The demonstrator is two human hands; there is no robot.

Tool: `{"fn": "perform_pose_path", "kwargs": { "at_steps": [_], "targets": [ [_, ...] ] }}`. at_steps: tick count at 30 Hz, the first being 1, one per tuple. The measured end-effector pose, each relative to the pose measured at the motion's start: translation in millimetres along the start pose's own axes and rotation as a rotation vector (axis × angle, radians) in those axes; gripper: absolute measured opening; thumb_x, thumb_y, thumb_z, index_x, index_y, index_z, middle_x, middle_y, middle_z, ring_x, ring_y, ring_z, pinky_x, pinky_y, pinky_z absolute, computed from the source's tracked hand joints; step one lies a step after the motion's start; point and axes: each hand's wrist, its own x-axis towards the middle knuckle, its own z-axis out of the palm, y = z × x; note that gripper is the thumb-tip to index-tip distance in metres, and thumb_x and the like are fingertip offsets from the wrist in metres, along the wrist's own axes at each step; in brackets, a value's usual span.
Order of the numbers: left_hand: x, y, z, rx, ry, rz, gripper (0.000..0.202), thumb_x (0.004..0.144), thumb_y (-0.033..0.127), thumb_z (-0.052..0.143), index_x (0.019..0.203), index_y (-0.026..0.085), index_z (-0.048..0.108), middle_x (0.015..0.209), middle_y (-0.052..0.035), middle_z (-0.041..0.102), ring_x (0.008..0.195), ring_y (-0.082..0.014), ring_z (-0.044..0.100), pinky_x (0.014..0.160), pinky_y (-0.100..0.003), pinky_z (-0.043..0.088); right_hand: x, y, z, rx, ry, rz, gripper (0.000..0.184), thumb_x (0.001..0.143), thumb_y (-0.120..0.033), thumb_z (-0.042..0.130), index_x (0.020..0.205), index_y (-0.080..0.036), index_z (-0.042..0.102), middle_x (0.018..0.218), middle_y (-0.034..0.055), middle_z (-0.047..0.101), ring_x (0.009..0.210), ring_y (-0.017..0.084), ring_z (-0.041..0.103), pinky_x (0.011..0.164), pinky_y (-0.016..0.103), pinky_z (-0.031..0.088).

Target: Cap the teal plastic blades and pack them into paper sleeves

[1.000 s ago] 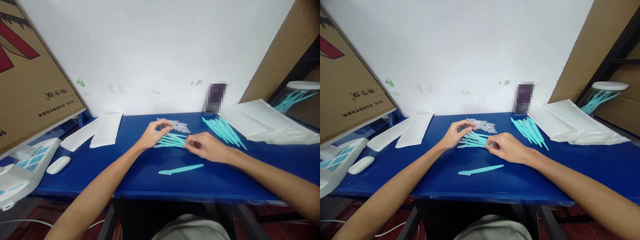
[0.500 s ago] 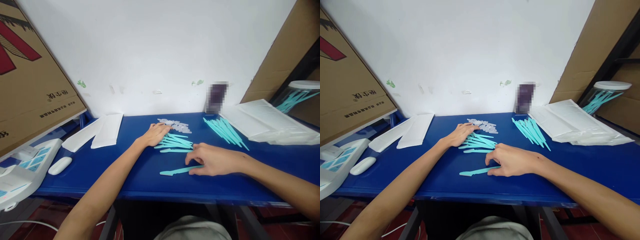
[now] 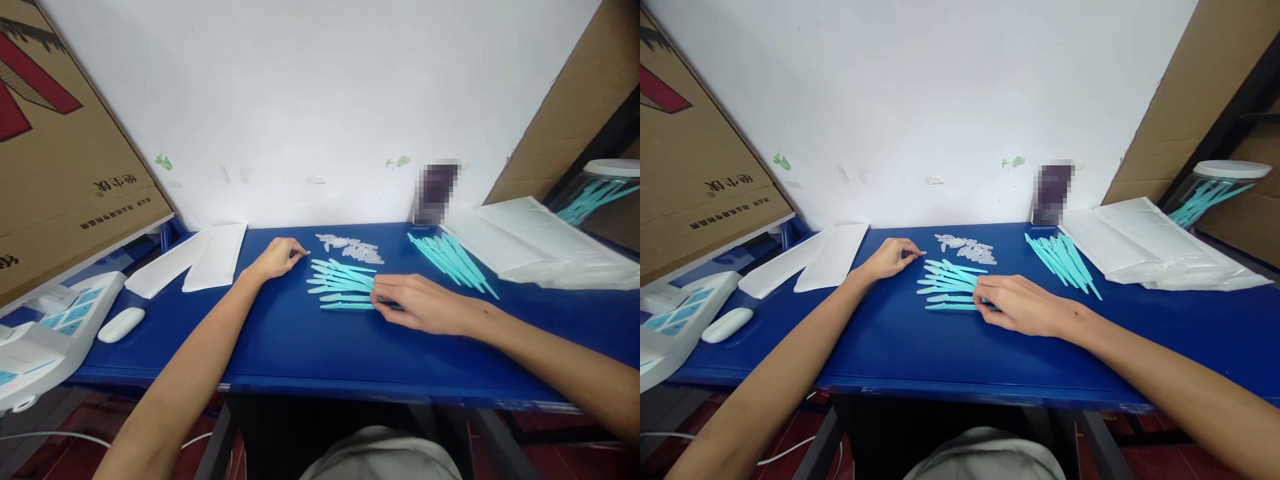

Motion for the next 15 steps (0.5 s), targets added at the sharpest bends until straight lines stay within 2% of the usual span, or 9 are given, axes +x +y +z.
{"fn": "perform_pose_path", "kwargs": {
  "at_steps": [3,6,9,12,15],
  "targets": [
    [0.0,-7.4,-0.1,0.033,-0.002,-0.07,0.033,0.086,0.021,0.052,0.108,0.018,0.077,0.097,-0.0095,0.075,0.081,-0.0225,0.069,0.078,-0.032,0.051,0.7,5.3,3.6,-0.031,0.13,0.018,0.017,0.1,-0.025,0.042,0.092,-0.02,0.057,0.089,0.006,0.064,0.071,0.017,0.057,0.065,0.029,0.041],
    [-0.2,-11.1,1.8,0.099,0.01,-0.153,0.037,0.084,0.019,0.053,0.116,0.015,0.073,0.092,-0.0109,0.075,0.084,-0.0249,0.069,0.083,-0.033,0.051,0.5,12.6,5.7,-0.009,0.213,0.116,0.02,0.104,-0.03,0.036,0.099,-0.021,0.053,0.078,0.0026,0.062,0.062,0.016,0.055,0.06,0.029,0.037],
    [-1.2,-11.3,3.1,0.148,0.012,-0.181,0.03,0.085,0.022,0.055,0.107,0.015,0.075,0.091,-0.0132,0.073,0.09,-0.0293,0.068,0.086,-0.037,0.051,0.2,19.3,7.5,-0.003,0.27,0.196,0.022,0.106,-0.034,0.031,0.105,-0.021,0.049,0.068,-0.0011,0.056,0.054,0.016,0.05,0.057,0.029,0.034],
    [-1.8,-2.9,1.2,0.141,0.027,-0.123,0.031,0.092,0.026,0.049,0.103,0.015,0.075,0.1,-0.0157,0.071,0.095,-0.03,0.067,0.089,-0.041,0.05,0.3,21.7,8.3,-0.013,0.329,0.235,0.023,0.106,-0.036,0.029,0.107,-0.022,0.046,0.068,-0.0016,0.053,0.055,0.017,0.049,0.057,0.03,0.034],
    [-1.3,19.0,-2.6,0.074,0.108,0.023,0.035,0.1,0.031,0.042,0.109,0.016,0.073,0.105,-0.0128,0.07,0.1,-0.0264,0.064,0.093,-0.04,0.048,0.3,20.6,7.9,-0.016,0.341,0.284,0.025,0.106,-0.038,0.028,0.11,-0.021,0.047,0.067,-0.0018,0.054,0.054,0.017,0.049,0.058,0.03,0.035]
  ]
}}
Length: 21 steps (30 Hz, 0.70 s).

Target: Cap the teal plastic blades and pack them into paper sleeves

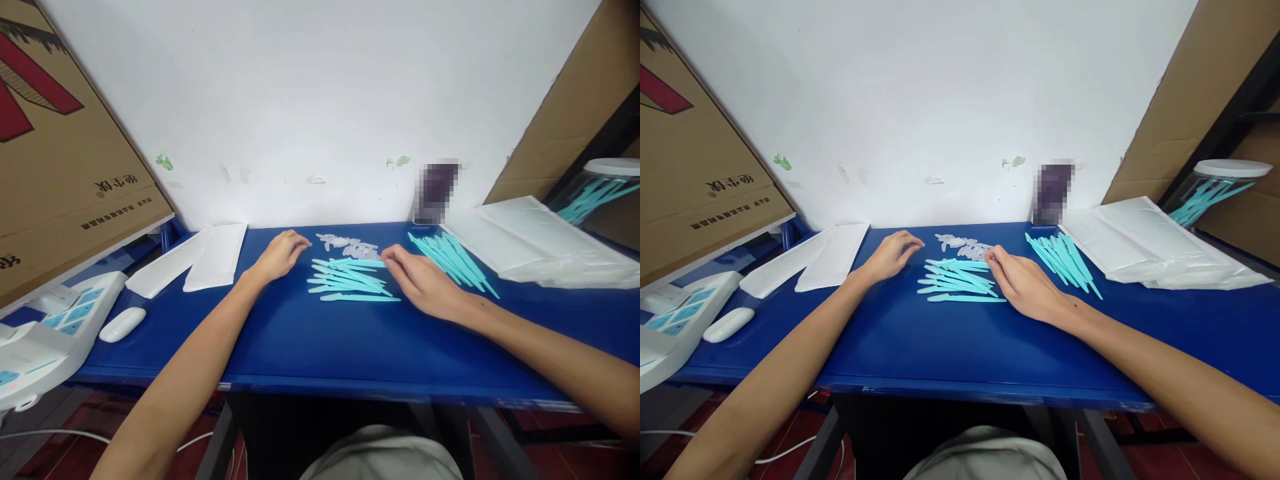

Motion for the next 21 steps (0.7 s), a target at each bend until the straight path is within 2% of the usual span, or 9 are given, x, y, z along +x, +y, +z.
{"fn": "perform_pose_path", "kwargs": {
  "at_steps": [2,4,6,8,14,21],
  "targets": [
    [1.2,19.3,-2.2,-0.087,0.083,0.084,0.034,0.102,0.034,0.042,0.112,0.018,0.071,0.104,-0.0099,0.071,0.1,-0.0235,0.063,0.092,-0.038,0.047,0.0,-0.7,-0.3,-0.014,0.003,0.005,0.028,0.106,-0.039,0.031,0.112,-0.021,0.051,0.071,0.0008,0.06,0.059,0.019,0.055,0.06,0.031,0.037],
    [1.6,38.0,-1.5,-0.169,0.143,0.136,0.033,0.103,0.035,0.042,0.112,0.019,0.07,0.1,-0.0085,0.071,0.096,-0.0215,0.063,0.089,-0.036,0.047,0.2,-0.5,0.0,-0.034,0.02,-0.008,0.03,0.105,-0.04,0.033,0.112,-0.02,0.055,0.084,0.0055,0.068,0.071,0.021,0.061,0.065,0.032,0.04],
    [1.2,52.4,1.7,-0.232,0.182,0.16,0.033,0.104,0.034,0.041,0.113,0.019,0.069,0.099,-0.0081,0.07,0.093,-0.0202,0.063,0.085,-0.034,0.047,0.5,0.4,0.6,-0.049,0.036,-0.011,0.031,0.105,-0.039,0.034,0.112,-0.02,0.057,0.095,0.0083,0.071,0.079,0.023,0.064,0.07,0.032,0.042],
    [0.2,60.7,5.9,-0.261,0.212,0.167,0.033,0.105,0.032,0.04,0.114,0.019,0.068,0.099,-0.0078,0.07,0.092,-0.0196,0.062,0.084,-0.034,0.045,0.8,1.2,0.9,-0.055,0.042,0.007,0.032,0.105,-0.039,0.034,0.113,-0.02,0.058,0.097,0.0085,0.071,0.08,0.023,0.065,0.07,0.032,0.041],
    [-2.9,63.3,11.1,-0.195,0.224,0.167,0.033,0.105,0.032,0.038,0.115,0.02,0.067,0.093,-0.0062,0.069,0.088,-0.0198,0.059,0.083,-0.035,0.039,1.4,-0.9,-3.0,0.003,0.073,0.037,0.033,0.105,-0.041,0.036,0.112,-0.019,0.059,0.081,0.0048,0.068,0.068,0.02,0.061,0.064,0.031,0.038],
    [-3.5,63.2,12.7,-0.184,0.207,0.182,0.035,0.106,0.033,0.036,0.117,0.02,0.067,0.093,-0.0066,0.068,0.088,-0.0203,0.056,0.083,-0.035,0.038,1.2,-3.3,-5.8,0.027,0.104,0.051,0.032,0.103,-0.04,0.037,0.106,-0.019,0.061,0.071,0.0026,0.064,0.062,0.019,0.057,0.061,0.03,0.036]
  ]
}}
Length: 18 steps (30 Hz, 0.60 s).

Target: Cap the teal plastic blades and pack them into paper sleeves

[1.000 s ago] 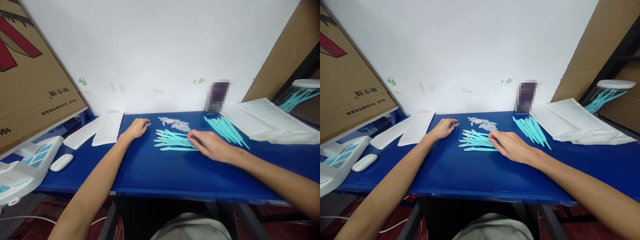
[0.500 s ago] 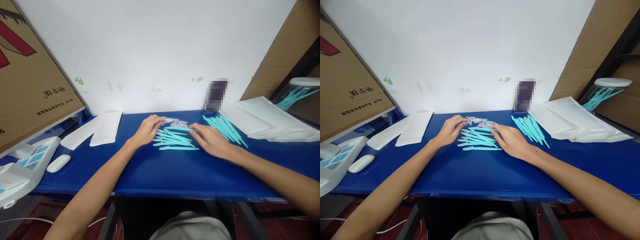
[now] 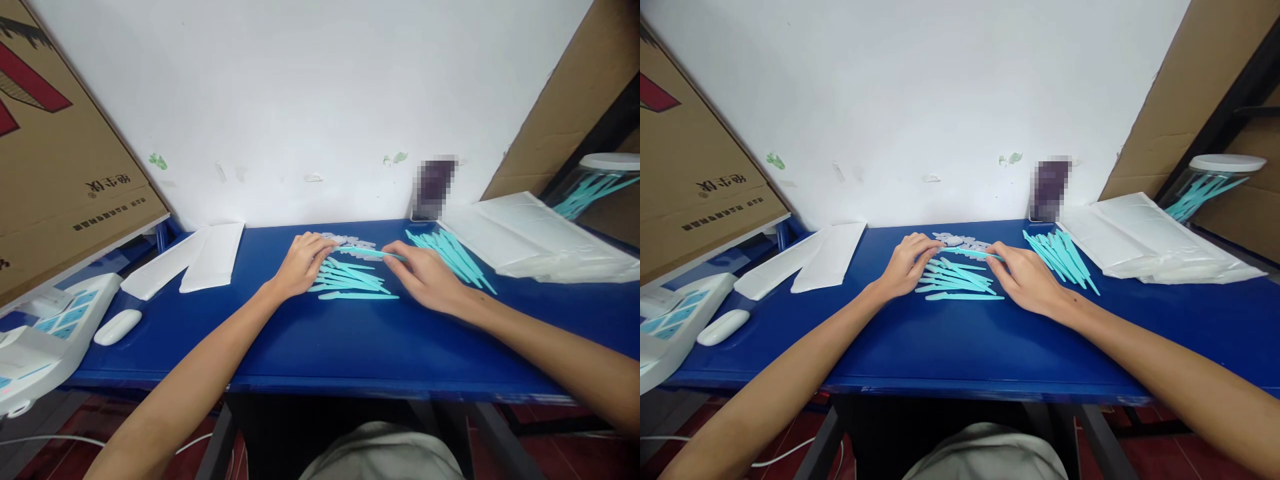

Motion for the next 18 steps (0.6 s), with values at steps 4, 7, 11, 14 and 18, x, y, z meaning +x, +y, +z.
{"fn": "perform_pose_path", "kwargs": {
  "at_steps": [4,7,11,14,18],
  "targets": [
    [0.1,0.3,1.1,0.001,0.035,0.028,0.034,0.105,0.03,0.037,0.116,0.019,0.067,0.092,-0.0067,0.066,0.086,-0.02,0.054,0.082,-0.036,0.038,-0.4,-0.9,-0.9,-0.017,0.017,0.013,0.03,0.102,-0.039,0.039,0.102,-0.02,0.061,0.066,0.0012,0.061,0.059,0.019,0.056,0.06,0.03,0.035],
    [-0.1,-0.7,0.4,0.0,0.049,0.037,0.033,0.105,0.028,0.038,0.116,0.018,0.067,0.093,-0.0069,0.066,0.086,-0.0196,0.053,0.082,-0.036,0.037,-0.5,-1.3,-2.2,-0.019,0.019,0.021,0.029,0.101,-0.038,0.039,0.102,-0.019,0.061,0.063,0.0005,0.06,0.057,0.018,0.055,0.06,0.03,0.035],
    [-0.2,-1.0,-0.3,-0.004,0.026,0.016,0.033,0.105,0.03,0.038,0.116,0.019,0.068,0.093,-0.007,0.067,0.087,-0.0201,0.054,0.082,-0.036,0.039,-0.8,-1.7,-2.1,-0.008,0.025,0.02,0.03,0.102,-0.039,0.039,0.102,-0.019,0.061,0.064,0.0002,0.06,0.057,0.018,0.055,0.059,0.029,0.035],
    [0.4,5.3,3.0,-0.06,0.013,0.012,0.031,0.104,0.031,0.042,0.113,0.02,0.069,0.094,-0.0073,0.07,0.09,-0.0208,0.057,0.084,-0.036,0.041,-1.3,-2.0,0.5,0.022,0.01,-0.013,0.031,0.103,-0.041,0.038,0.105,-0.019,0.061,0.069,0.0014,0.063,0.06,0.018,0.057,0.061,0.029,0.036],
    [1.8,20.3,11.4,-0.183,0.1,0.049,0.03,0.104,0.029,0.044,0.116,0.021,0.069,0.098,-0.0072,0.073,0.091,-0.0199,0.061,0.085,-0.035,0.046,-1.5,0.0,3.6,0.077,-0.054,-0.058,0.031,0.104,-0.04,0.037,0.11,-0.02,0.059,0.072,0.0015,0.065,0.061,0.018,0.058,0.062,0.03,0.038]
  ]
}}
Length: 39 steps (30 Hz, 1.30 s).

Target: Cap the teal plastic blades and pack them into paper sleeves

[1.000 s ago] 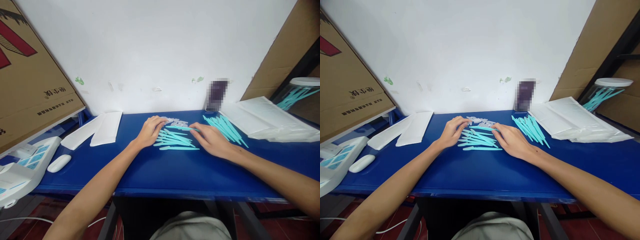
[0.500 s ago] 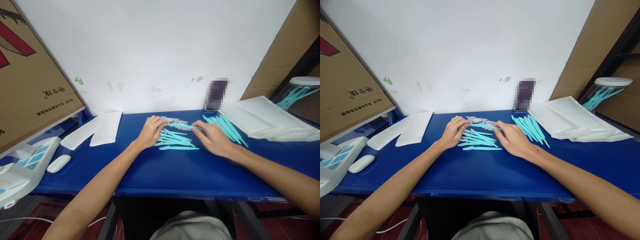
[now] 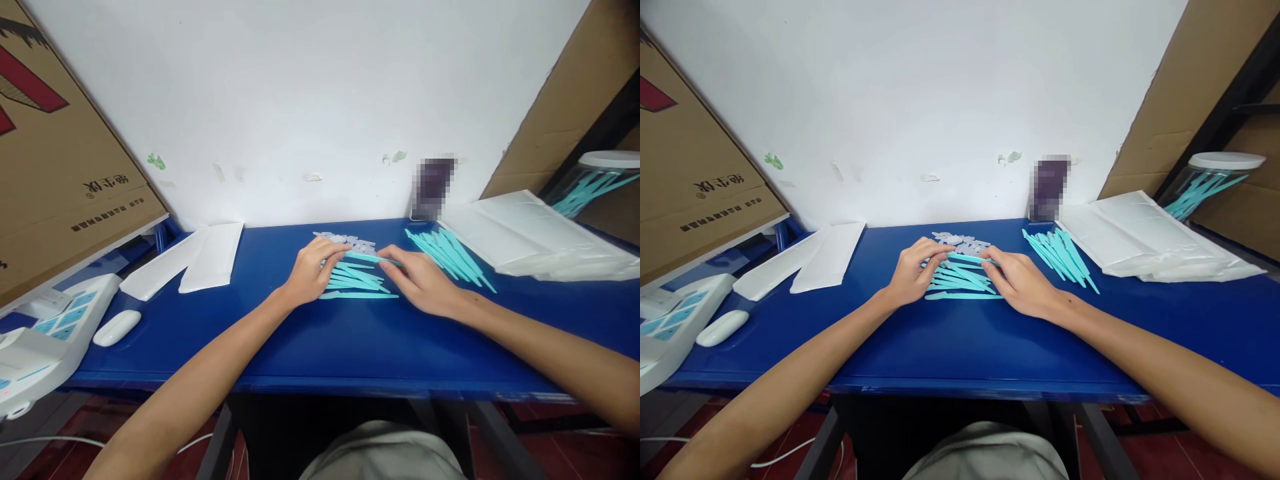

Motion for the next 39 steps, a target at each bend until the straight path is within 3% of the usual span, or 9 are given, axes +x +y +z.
{"fn": "perform_pose_path", "kwargs": {
  "at_steps": [7,12,14,18,22,25,28,32,39],
  "targets": [
    [1.0,-9.3,-13.8,0.121,-0.098,0.015,0.04,0.104,0.036,0.039,0.135,0.019,0.059,0.118,-0.0099,0.071,0.108,-0.0233,0.06,0.098,-0.041,0.044,2.4,4.8,7.9,-0.068,-0.032,-0.084,0.032,0.103,-0.037,0.04,0.1,-0.018,0.066,0.09,0.0078,0.067,0.083,0.022,0.061,0.075,0.034,0.044],
    [1.3,-19.2,-31.7,0.194,-0.502,-0.098,0.057,0.1,0.058,0.041,0.144,0.023,0.053,0.149,-0.0111,0.052,0.139,-0.0317,0.043,0.114,-0.052,0.03,2.7,-3.9,19.1,-0.131,-0.159,-0.131,0.042,0.104,-0.043,0.036,0.115,-0.018,0.068,0.113,0.0128,0.066,0.106,0.027,0.06,0.091,0.041,0.047],
    [1.4,-17.8,-32.4,0.193,-0.642,-0.146,0.071,0.092,0.069,0.048,0.15,0.028,0.046,0.159,-0.0105,0.04,0.147,-0.0366,0.031,0.116,-0.058,0.024,1.8,-6.2,19.2,-0.139,-0.214,-0.116,0.049,0.102,-0.049,0.038,0.133,-0.02,0.06,0.132,0.0142,0.06,0.119,0.029,0.056,0.098,0.045,0.047],
    [2.0,-13.2,-30.4,0.187,-0.757,-0.222,0.098,0.076,0.081,0.059,0.155,0.028,0.036,0.165,-0.0134,0.026,0.15,-0.0432,0.02,0.116,-0.063,0.021,-0.3,-5.4,14.7,-0.151,-0.357,-0.044,0.072,0.097,-0.061,0.041,0.158,-0.024,0.031,0.161,0.0126,0.035,0.14,0.035,0.041,0.11,0.052,0.039],
    [2.7,-10.8,-30.5,0.158,-0.753,-0.236,0.094,0.076,0.075,0.065,0.151,0.022,0.044,0.149,-0.0162,0.048,0.134,-0.0383,0.043,0.108,-0.051,0.036,6.1,-6.1,9.1,-0.173,-0.479,0.015,0.082,0.094,-0.062,0.044,0.162,-0.022,0.021,0.162,0.0149,0.033,0.142,0.038,0.039,0.112,0.054,0.035],
    [3.7,-8.9,-27.1,0.124,-0.708,-0.196,0.073,0.08,0.064,0.069,0.138,0.02,0.058,0.127,-0.0129,0.062,0.115,-0.0307,0.055,0.095,-0.04,0.043,23.4,-12.7,3.2,-0.19,-0.519,0.033,0.078,0.09,-0.056,0.052,0.154,-0.015,0.037,0.147,0.0198,0.05,0.131,0.037,0.05,0.105,0.048,0.042],
    [4.4,-6.5,-19.5,0.077,-0.678,-0.16,0.049,0.085,0.054,0.069,0.122,0.021,0.068,0.108,-0.0083,0.066,0.099,-0.0245,0.06,0.086,-0.034,0.044,47.0,-24.8,-0.9,-0.216,-0.639,0.033,0.052,0.084,-0.045,0.06,0.125,-0.014,0.061,0.118,0.0157,0.065,0.103,0.03,0.064,0.083,0.037,0.05],
    [2.0,-5.3,-10.7,0.035,-0.631,-0.143,0.035,0.087,0.046,0.07,0.109,0.02,0.07,0.099,-0.0053,0.067,0.088,-0.0208,0.062,0.077,-0.031,0.043,65.0,-43.2,4.0,-0.313,-0.798,0.094,0.022,0.08,-0.033,0.063,0.094,-0.017,0.061,0.082,0.0064,0.066,0.065,0.02,0.061,0.052,0.03,0.038],
    [-6.4,-8.4,-2.3,-0.096,-0.436,-0.172,0.03,0.081,0.029,0.074,0.106,0.018,0.062,0.1,-0.004,0.067,0.088,-0.0185,0.063,0.078,-0.029,0.046,49.9,-44.9,19.8,-0.365,-0.697,0.058,0.022,0.093,-0.031,0.053,0.102,-0.012,0.06,0.105,0.0157,0.067,0.085,0.025,0.066,0.063,0.03,0.044]
  ]
}}
